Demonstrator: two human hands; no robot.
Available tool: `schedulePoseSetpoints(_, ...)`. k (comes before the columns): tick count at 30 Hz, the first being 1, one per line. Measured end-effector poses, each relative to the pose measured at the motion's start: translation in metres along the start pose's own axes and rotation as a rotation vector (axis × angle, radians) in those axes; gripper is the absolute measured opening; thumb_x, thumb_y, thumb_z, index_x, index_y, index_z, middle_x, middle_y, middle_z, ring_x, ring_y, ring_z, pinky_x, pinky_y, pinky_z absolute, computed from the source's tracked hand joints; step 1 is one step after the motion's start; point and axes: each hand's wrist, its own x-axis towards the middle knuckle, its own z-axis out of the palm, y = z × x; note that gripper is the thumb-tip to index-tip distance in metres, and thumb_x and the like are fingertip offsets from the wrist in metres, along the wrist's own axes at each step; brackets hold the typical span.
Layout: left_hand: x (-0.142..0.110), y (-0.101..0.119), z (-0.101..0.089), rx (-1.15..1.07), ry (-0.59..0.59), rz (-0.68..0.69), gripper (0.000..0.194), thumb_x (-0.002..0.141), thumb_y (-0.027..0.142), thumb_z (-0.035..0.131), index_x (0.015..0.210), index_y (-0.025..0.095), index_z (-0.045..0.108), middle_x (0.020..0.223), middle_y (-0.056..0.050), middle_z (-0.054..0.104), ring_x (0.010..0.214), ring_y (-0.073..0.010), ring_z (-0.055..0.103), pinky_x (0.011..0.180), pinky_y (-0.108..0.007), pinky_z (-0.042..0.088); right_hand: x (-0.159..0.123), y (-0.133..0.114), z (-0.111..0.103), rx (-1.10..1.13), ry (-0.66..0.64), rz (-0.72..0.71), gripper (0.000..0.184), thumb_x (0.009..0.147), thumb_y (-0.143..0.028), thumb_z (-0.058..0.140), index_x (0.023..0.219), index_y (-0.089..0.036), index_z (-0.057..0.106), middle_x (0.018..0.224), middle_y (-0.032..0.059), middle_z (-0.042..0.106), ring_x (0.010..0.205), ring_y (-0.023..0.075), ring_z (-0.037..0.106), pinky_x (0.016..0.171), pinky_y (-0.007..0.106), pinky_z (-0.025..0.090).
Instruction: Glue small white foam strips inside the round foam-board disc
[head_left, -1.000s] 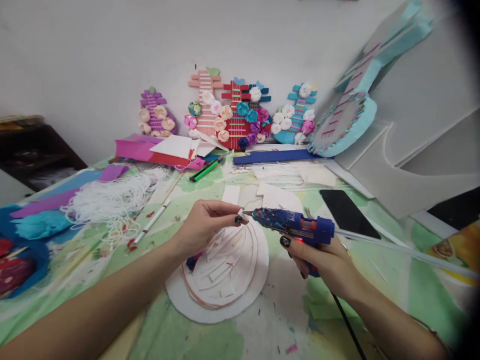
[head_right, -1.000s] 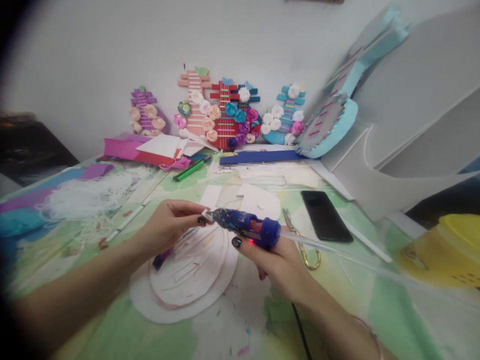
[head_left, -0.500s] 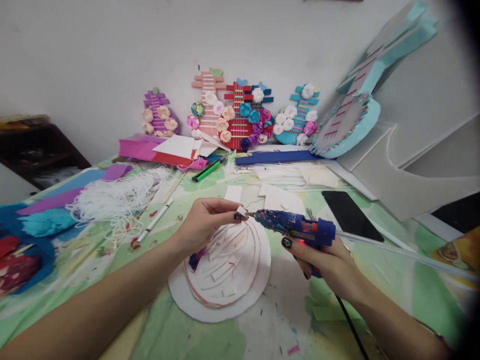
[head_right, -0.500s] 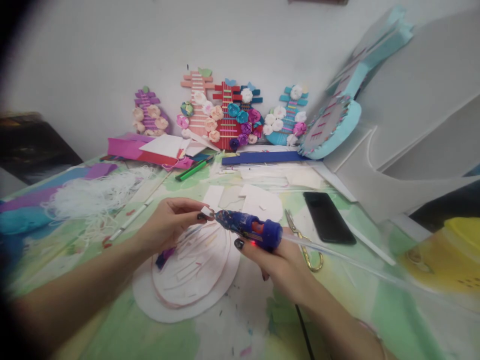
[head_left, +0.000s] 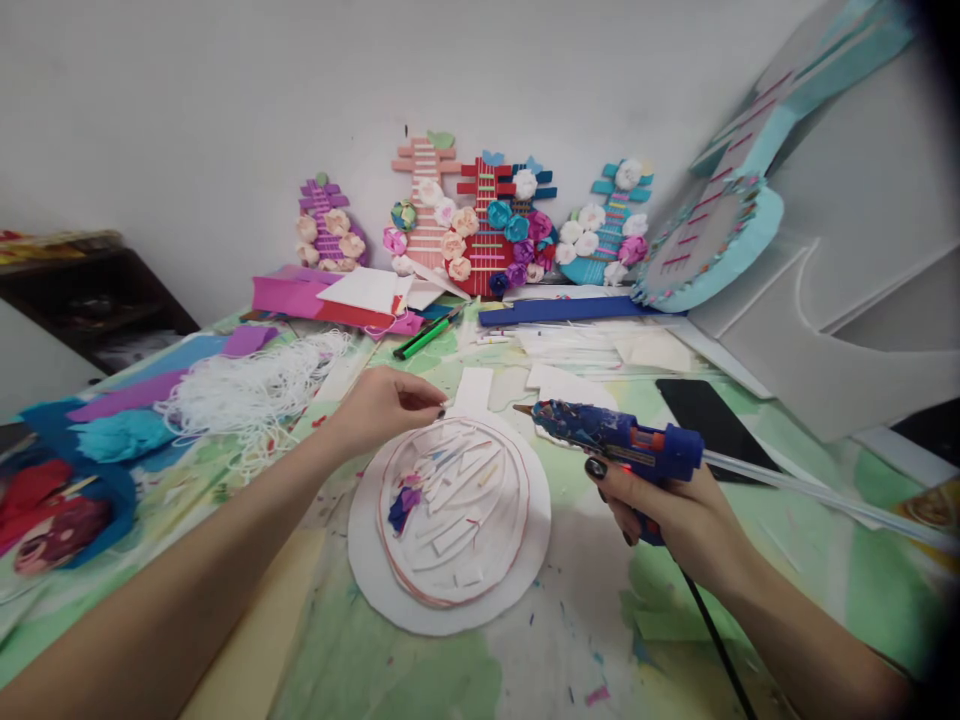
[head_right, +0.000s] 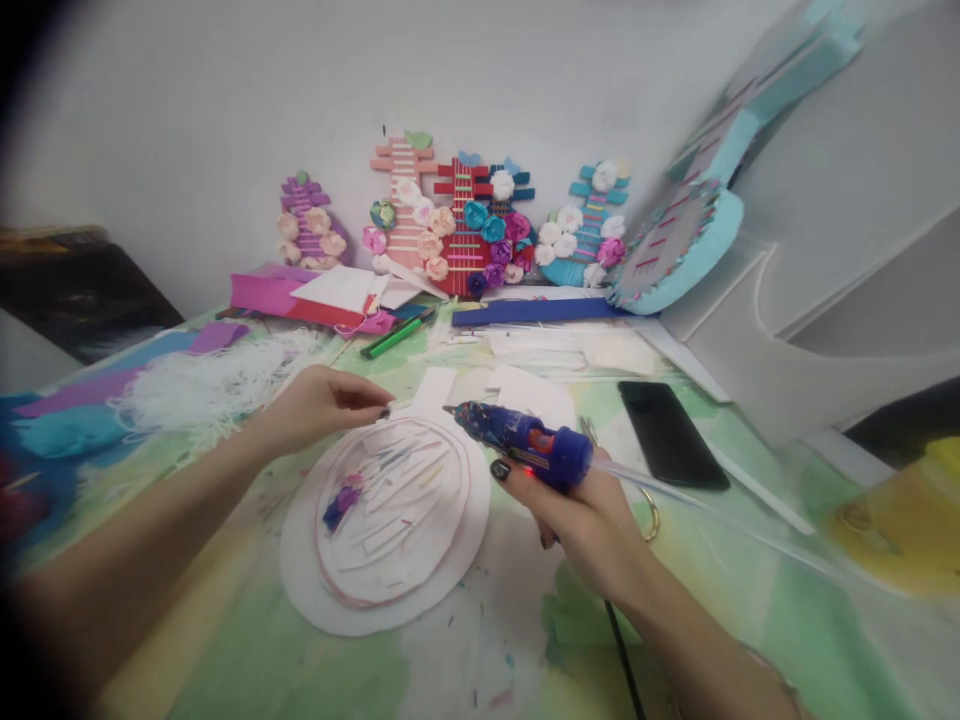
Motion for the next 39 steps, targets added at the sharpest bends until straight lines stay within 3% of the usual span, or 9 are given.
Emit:
schedulePoseSetpoints(6, 0.010, 0.002, 0.027, 0.276, -0.122, 0.430, 0.017, 0.076, 0.020, 0.056, 0.079, 0.016, 0.073, 0.069, -0.004, 0.069, 0.061, -0.0125, 0.058, 0.058, -0.022, 0.042, 0.002, 0.000, -0.003, 0.014, 0.048, 0.027, 0.045, 0.076, -0.050, 0.060, 0.047, -0.017, 0.049, 0.040, -0.0008, 0.044, 0.040, 0.0099, 0.042, 0.042, 0.025, 0.032)
schedulePoseSetpoints(10, 0.014, -0.002, 0.039, 0.400, -0.202, 0.600, 0.022, 0.083, 0.018, 0.049, 0.077, 0.017, 0.071, 0.075, -0.007, 0.067, 0.069, -0.0145, 0.059, 0.063, -0.024, 0.042, 0.003, 0.001, -0.005, 0.070, 0.088, 0.049, 0.044, 0.074, -0.050, 0.062, 0.049, -0.017, 0.049, 0.042, -0.0009, 0.044, 0.041, 0.0105, 0.043, 0.043, 0.026, 0.033)
schedulePoseSetpoints(15, 0.013, -0.006, 0.044, 0.459, -0.239, 0.637, 0.028, 0.087, 0.019, 0.043, 0.080, 0.017, 0.070, 0.081, -0.008, 0.064, 0.077, -0.0157, 0.057, 0.069, -0.026, 0.043, 0.002, -0.001, -0.006, 0.089, 0.100, 0.049, 0.038, 0.074, -0.047, 0.063, 0.054, -0.017, 0.051, 0.043, -0.0013, 0.045, 0.041, 0.0108, 0.042, 0.042, 0.026, 0.033)
schedulePoseSetpoints(25, 0.006, -0.014, 0.052, 0.509, -0.176, 0.659, 0.030, 0.091, 0.022, 0.038, 0.095, 0.016, 0.067, 0.087, -0.009, 0.058, 0.082, -0.0166, 0.051, 0.073, -0.029, 0.041, 0.001, -0.002, -0.006, 0.081, 0.097, 0.046, 0.039, 0.075, -0.046, 0.062, 0.053, -0.018, 0.049, 0.042, -0.0013, 0.045, 0.040, 0.0106, 0.042, 0.042, 0.026, 0.032)
schedulePoseSetpoints(32, -0.001, -0.005, 0.039, 0.563, -0.227, 0.758, 0.030, 0.088, 0.013, 0.038, 0.106, 0.016, 0.063, 0.093, -0.011, 0.062, 0.093, -0.0209, 0.049, 0.082, -0.035, 0.041, 0.003, -0.002, -0.006, 0.082, 0.103, 0.054, 0.037, 0.074, -0.047, 0.063, 0.055, -0.017, 0.050, 0.042, -0.0017, 0.045, 0.039, 0.0104, 0.042, 0.042, 0.025, 0.032)
schedulePoseSetpoints(39, -0.011, 0.003, 0.035, 0.597, -0.256, 0.726, 0.027, 0.088, 0.021, 0.043, 0.106, 0.018, 0.063, 0.100, -0.010, 0.062, 0.103, -0.0248, 0.045, 0.090, -0.043, 0.037, 0.004, -0.003, -0.006, 0.098, 0.100, 0.042, 0.036, 0.075, -0.045, 0.063, 0.056, -0.017, 0.050, 0.041, -0.0021, 0.045, 0.039, 0.0100, 0.041, 0.040, 0.025, 0.031)
